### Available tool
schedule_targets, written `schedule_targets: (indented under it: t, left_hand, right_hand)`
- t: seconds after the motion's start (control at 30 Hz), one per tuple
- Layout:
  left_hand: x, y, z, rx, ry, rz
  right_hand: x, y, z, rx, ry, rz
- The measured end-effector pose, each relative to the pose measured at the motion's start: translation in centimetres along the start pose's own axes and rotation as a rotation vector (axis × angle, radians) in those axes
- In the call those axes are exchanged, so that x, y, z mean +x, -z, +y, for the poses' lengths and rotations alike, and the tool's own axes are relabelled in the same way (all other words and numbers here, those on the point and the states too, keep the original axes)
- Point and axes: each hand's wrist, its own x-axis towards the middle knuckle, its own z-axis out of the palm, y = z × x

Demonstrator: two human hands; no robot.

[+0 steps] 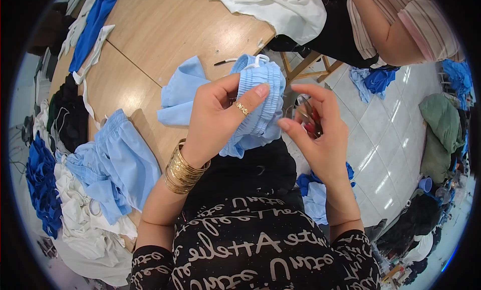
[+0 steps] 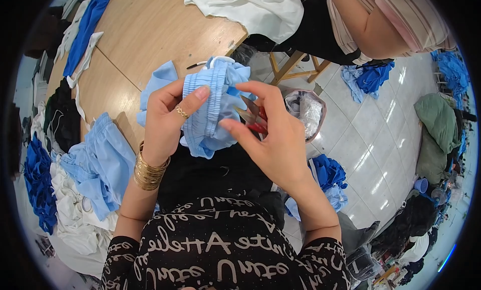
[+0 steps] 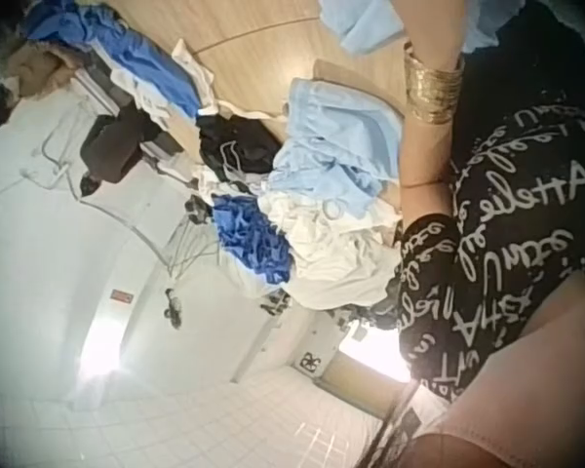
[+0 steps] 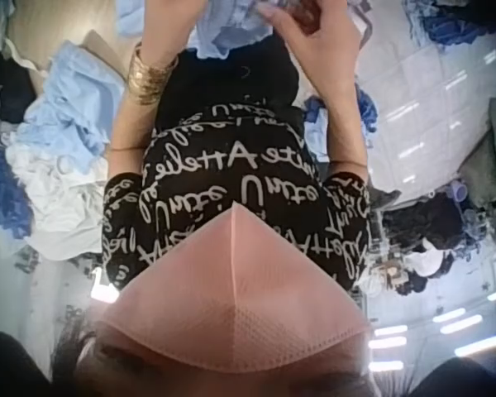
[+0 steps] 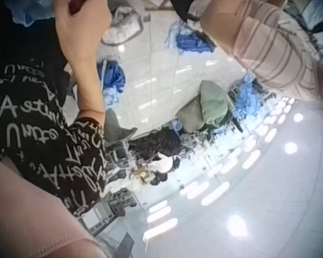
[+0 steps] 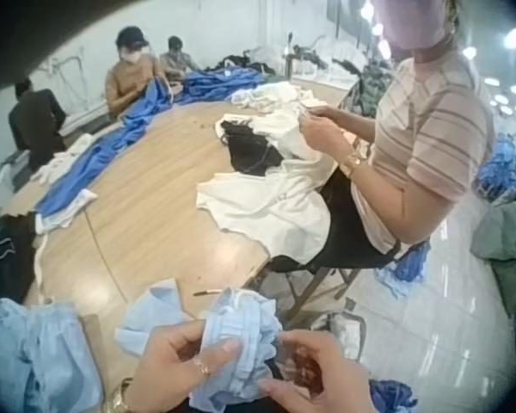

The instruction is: Trimming loose threads from the waistbands of blue shorts using thread snips in a factory setting.

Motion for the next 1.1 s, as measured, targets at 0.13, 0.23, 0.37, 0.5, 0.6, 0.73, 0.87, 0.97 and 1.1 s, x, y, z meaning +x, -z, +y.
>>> schedule_targets:
  t: [0.13, 0.23, 0.37, 0.5, 0.6, 0.73, 0.87, 0.97, 1.1]
  left_hand:
    - [-0.3, 0.0, 0.0, -0.062, 0.001, -0.061]
    - [-0.4, -0.3, -0.1, -0.066, -0.028, -0.081]
    - [-0.4, 0.0, -0.5, 0.023, -0.068, -0.118]
    - [-0.6, -0.1, -0.7, 0.036, -0.028, -0.155]
    - [-0.9, 0.3, -0.7, 0.109, -0.010, -0.200]
    - [-1.1, 0.4, 0.0, 0.108, 0.063, -0.253]
    - [-1.2, 1.1, -0.1, 0.185, 0.049, -0.281]
    - [-1.4, 1.4, 0.0, 0.171, 0.091, -0.282]
    - [-1.5, 1.5, 0.3, 0.095, 0.151, -0.293]
  right_hand:
    - [0.2, 0.1, 0.4, -0.026, 0.146, 0.036]
    - [0.5, 0.8, 0.2, 0.073, 0.042, 0.020]
    - [1.6, 0.0, 0.5, 0.356, -0.167, -0.024]
    - [1.9, -0.7, 0.6, 0.703, -0.324, -0.081]
    - [1.7, -0.9, 0.5, 0.801, -0.306, 0.005]
    - [1.5, -1.0, 0.9, 0.821, -0.255, 0.036]
    - [1.8, -0.9, 0.8, 0.870, -0.243, 0.084]
    - [1.9, -0.9, 0.7, 0.877, -0.263, 0.076]
    - [1.8, -1.0, 0.4, 0.877, -0.260, 0.080]
